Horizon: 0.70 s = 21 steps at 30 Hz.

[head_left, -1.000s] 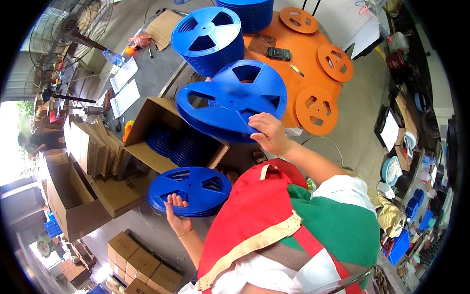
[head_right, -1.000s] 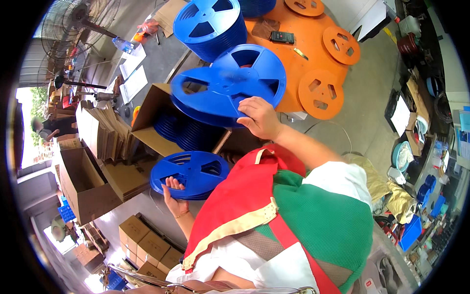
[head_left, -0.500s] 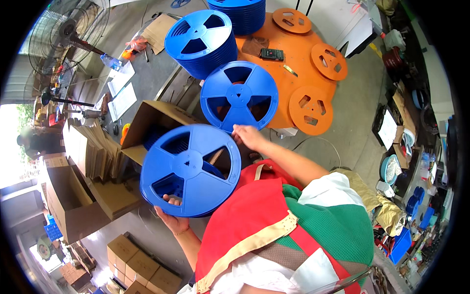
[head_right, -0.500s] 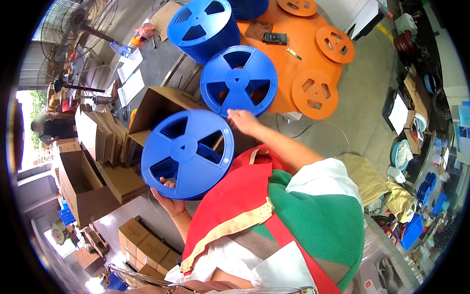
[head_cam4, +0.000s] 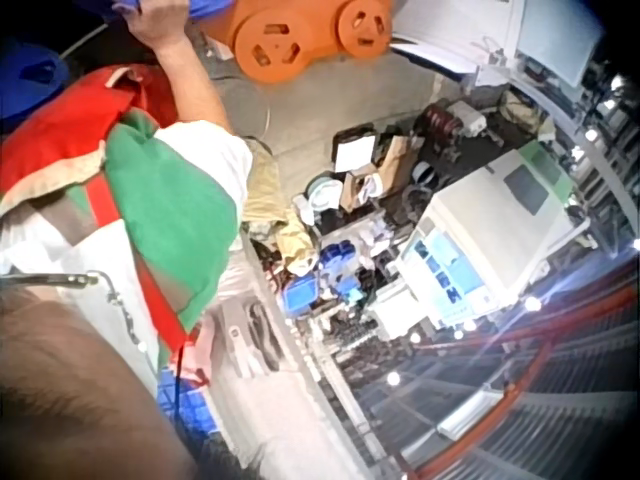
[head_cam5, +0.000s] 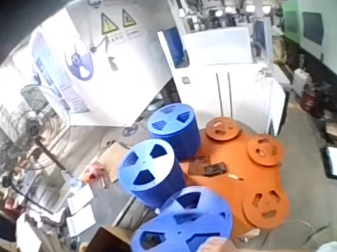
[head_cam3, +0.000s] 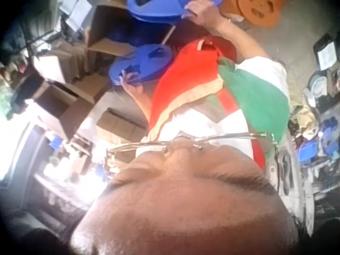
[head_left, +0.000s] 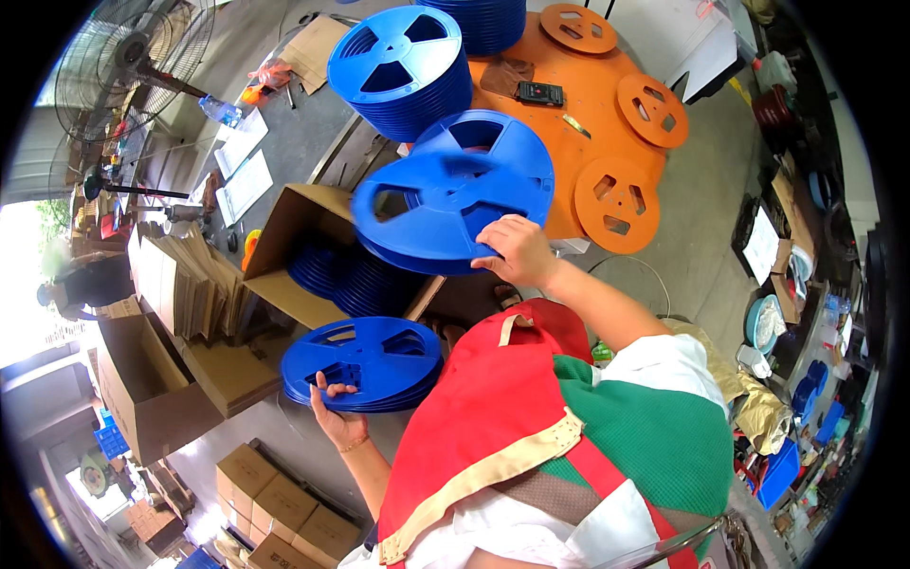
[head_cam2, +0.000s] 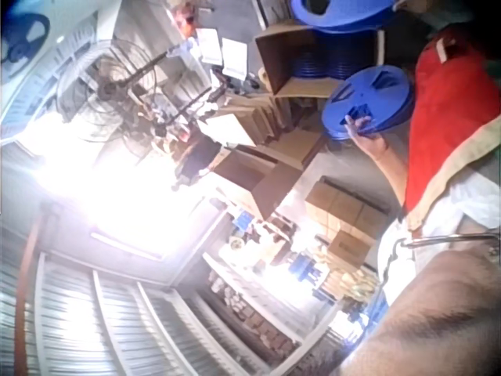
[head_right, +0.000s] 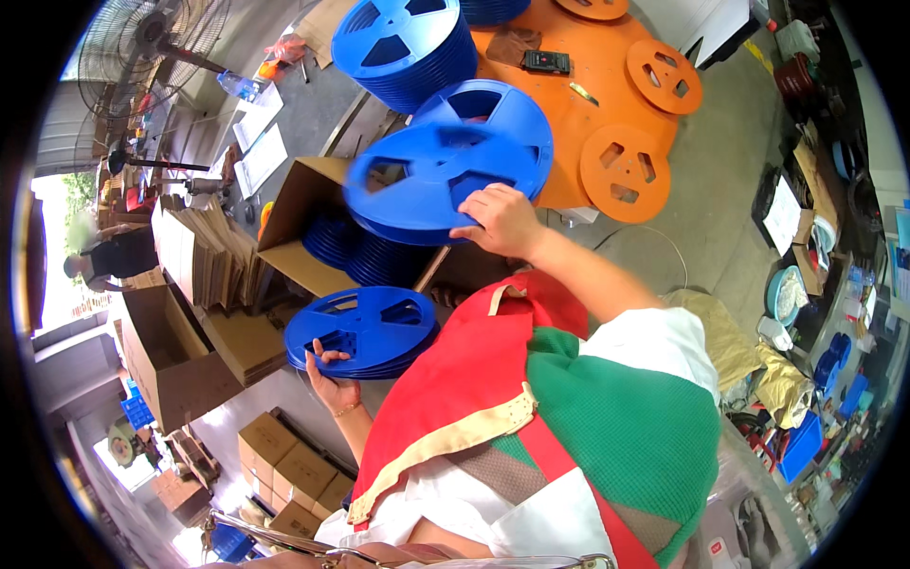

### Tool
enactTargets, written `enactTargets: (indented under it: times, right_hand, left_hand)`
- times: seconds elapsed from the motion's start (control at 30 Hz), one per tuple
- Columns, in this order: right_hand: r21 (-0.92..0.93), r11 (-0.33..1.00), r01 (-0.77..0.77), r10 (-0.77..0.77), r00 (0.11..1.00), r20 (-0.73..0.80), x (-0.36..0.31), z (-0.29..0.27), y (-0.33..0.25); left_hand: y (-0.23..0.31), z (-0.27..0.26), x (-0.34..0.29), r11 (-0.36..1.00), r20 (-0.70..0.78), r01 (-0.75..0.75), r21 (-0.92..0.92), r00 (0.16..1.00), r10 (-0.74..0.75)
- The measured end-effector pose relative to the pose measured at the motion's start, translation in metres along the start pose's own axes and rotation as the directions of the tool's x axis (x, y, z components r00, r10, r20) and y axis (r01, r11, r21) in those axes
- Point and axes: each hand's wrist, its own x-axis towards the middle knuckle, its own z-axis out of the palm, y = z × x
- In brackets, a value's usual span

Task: The person wipes blue plastic lids and containers with a cloth, stacks the lids, and then packs blue reels into a cardboard box.

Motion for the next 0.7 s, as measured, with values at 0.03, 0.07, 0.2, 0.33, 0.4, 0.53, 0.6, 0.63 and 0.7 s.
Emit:
enactTargets:
  times: [0.03, 0.07, 0.2, 0.33, 0.4, 0.53, 0.6, 0.63, 0.7]
  right_hand:
    - [0.129, 0.982, -0.137, 0.146, 0.987, -0.062, 0.003, -0.001, -0.009]
    - [0.621, 0.676, -0.396, 0.506, 0.862, -0.002, 0.005, 0.004, -0.023]
    - [0.707, -0.616, -0.348, 0.58, 0.407, 0.706, 0.006, 0.025, -0.017]
    - [0.39, -0.862, -0.325, 0.342, 0.195, 0.919, -0.014, 0.055, -0.019]
    - [0.359, -0.816, -0.453, 0.338, 0.13, 0.932, -0.011, 0.06, -0.026]
    - [0.453, 0.147, -0.879, 0.64, 0.434, 0.634, -0.038, 0.083, 0.013]
    - [-0.156, 0.78, -0.605, 0.605, 0.669, 0.432, -0.031, 0.067, 0.033]
    - [-0.343, 0.813, -0.471, 0.58, 0.708, 0.402, -0.033, 0.058, 0.042]
    - [-0.584, 0.761, -0.284, 0.583, 0.694, 0.422, -0.046, 0.044, 0.067]
  left_hand:
    - [-0.001, 0.008, 0.0, 0.998, -0.039, 0.026, -0.06, 0.999, -0.028]
    - [-0.003, 0.019, -0.002, 0.992, -0.079, 0.046, -0.12, 0.995, -0.056]
    - [-0.004, 0.031, 0.001, 0.991, -0.02, 0.086, -0.104, 0.996, -0.088]
    - [-0.007, 0.058, -0.003, 0.993, 0.049, 0.077, -0.092, 0.996, -0.073]
    - [-0.007, 0.036, 0.005, 0.987, 0.156, 0.065, -0.145, 0.987, -0.042]
    - [-0.002, 0.029, 0.0, 0.959, 0.295, 0.193, -0.206, 0.947, -0.127]
    - [0.0, 0.023, -0.006, 0.978, 0.27, 0.128, -0.166, 0.96, -0.08]
    - [-0.001, 0.035, -0.013, 0.993, 0.13, 0.065, -0.094, 0.99, -0.052]
    - [-0.005, 0.04, -0.015, 0.993, 0.001, 0.045, -0.11, 0.999, -0.045]
